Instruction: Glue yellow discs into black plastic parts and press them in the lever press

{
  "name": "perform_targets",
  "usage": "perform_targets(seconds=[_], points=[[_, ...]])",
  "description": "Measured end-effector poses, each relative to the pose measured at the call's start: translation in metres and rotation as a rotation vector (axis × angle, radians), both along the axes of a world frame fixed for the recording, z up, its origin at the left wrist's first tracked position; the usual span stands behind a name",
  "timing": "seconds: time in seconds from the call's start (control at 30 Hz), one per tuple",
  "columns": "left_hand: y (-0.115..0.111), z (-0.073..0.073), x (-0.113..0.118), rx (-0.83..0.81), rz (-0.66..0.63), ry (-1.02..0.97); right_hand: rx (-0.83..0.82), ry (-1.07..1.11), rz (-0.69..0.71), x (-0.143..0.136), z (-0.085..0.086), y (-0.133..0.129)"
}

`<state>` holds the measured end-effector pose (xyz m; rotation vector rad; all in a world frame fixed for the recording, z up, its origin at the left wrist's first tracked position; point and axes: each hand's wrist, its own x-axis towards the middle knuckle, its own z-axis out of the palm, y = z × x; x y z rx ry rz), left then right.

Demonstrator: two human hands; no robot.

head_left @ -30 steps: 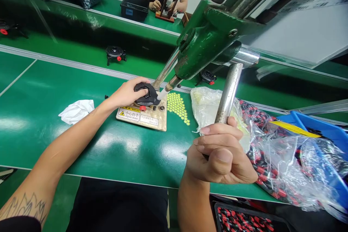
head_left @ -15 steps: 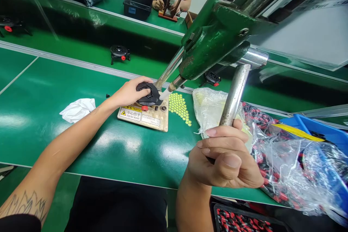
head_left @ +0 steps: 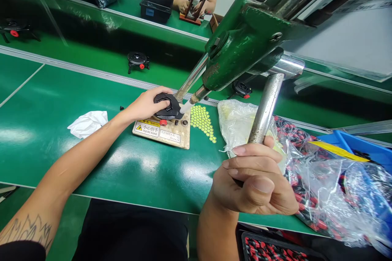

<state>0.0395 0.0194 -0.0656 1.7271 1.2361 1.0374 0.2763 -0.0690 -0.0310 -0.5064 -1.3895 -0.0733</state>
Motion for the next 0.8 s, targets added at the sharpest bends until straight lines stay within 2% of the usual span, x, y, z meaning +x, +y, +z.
perform_targets(seconds=[0.8], points=[[-0.0009, 0.0015, 0.0010, -0.017, 0.009, -0.016, 0.007, 0.010, 0.032, -0.0007, 0.0005, 0.0001]])
